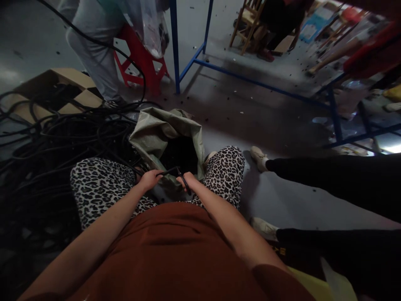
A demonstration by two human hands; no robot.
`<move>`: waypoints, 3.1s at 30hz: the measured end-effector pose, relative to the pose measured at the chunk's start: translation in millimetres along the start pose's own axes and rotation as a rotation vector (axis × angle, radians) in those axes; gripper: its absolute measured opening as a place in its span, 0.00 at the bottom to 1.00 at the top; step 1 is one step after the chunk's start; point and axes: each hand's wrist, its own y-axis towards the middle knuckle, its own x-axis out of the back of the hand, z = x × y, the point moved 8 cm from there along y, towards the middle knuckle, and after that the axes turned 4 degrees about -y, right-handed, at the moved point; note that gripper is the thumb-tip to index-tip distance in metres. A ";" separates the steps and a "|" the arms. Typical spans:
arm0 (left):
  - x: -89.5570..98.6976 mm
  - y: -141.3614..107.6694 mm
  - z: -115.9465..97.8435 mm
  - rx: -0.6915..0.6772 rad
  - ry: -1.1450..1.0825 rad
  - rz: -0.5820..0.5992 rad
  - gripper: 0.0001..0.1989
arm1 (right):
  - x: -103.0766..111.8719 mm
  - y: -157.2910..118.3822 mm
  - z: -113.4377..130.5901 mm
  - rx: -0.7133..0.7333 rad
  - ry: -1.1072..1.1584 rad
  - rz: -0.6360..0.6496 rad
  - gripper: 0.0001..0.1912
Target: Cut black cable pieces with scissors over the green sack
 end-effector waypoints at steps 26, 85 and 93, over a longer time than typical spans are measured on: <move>14.1 -7.3 -3.6 -0.003 -0.128 -0.087 0.17 | -0.7 -25.5 10.4 0.005 0.066 0.129 0.24; 2.6 -50.9 -64.6 -0.068 -0.540 -0.047 0.09 | 18.7 -18.5 12.7 0.277 0.578 -0.186 0.10; 34.2 -60.2 -51.3 -0.219 -0.100 0.058 0.19 | 29.7 -21.4 18.1 0.298 0.778 -0.195 0.10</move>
